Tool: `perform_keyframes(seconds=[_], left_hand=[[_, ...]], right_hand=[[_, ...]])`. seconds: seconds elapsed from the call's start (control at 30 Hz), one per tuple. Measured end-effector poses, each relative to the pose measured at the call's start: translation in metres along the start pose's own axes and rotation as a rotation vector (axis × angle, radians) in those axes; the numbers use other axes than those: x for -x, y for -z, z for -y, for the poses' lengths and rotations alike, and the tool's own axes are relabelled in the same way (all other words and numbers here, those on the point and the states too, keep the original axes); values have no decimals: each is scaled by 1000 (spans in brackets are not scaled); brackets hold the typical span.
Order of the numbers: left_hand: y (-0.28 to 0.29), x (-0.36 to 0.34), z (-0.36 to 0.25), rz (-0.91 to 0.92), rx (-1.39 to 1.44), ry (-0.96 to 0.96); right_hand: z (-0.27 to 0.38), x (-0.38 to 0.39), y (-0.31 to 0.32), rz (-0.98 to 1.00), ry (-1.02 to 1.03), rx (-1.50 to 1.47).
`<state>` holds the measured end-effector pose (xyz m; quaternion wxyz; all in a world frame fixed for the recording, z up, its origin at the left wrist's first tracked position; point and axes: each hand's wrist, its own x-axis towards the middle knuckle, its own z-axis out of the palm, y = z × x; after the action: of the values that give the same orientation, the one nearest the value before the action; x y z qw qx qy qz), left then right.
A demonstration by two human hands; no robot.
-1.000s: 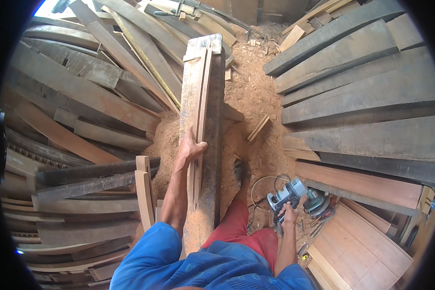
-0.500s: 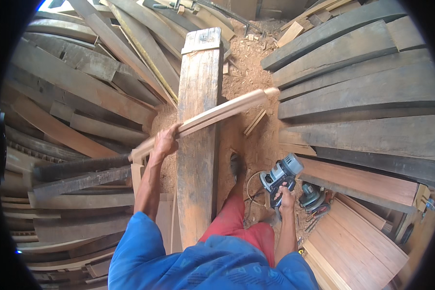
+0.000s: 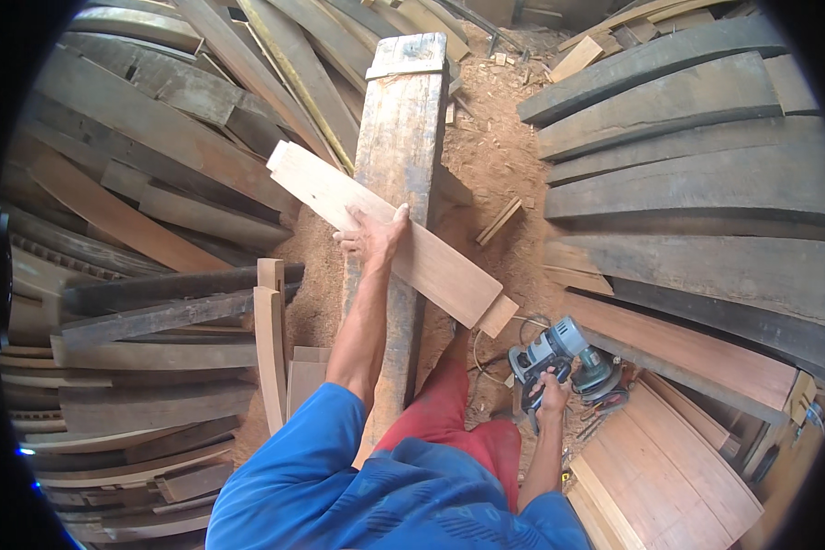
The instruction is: The person uses a handheld router to shape the edges of wooden planks in a workshop. They pick up planks, position them on a workbench, and guide the router along the edges to create a profile. The person also uses a hand saw to trim the ends of the planks and a metal ruler to check the alignment of the cuts.
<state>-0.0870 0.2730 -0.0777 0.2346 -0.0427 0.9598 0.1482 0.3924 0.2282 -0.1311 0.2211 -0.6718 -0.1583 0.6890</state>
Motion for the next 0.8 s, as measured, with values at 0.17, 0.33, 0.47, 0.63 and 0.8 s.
perform_keyframes(seconds=[0.17, 0.33, 0.47, 0.63, 0.8], left_hand=[[14, 9, 8, 0, -53, -217], [22, 41, 55, 39, -301, -572], [4, 63, 55, 115, -259, -721], [-15, 34, -5, 114, -264, -726], [-23, -24, -35, 184, -124, -792]], right_hand=[[-2, 11, -2, 2, 16, 40], [13, -1, -15, 67, -33, 96], [23, 6, -37, 101, 18, 155], [51, 44, -72, 188, 202, 257], [79, 103, -97, 255, 346, 319]])
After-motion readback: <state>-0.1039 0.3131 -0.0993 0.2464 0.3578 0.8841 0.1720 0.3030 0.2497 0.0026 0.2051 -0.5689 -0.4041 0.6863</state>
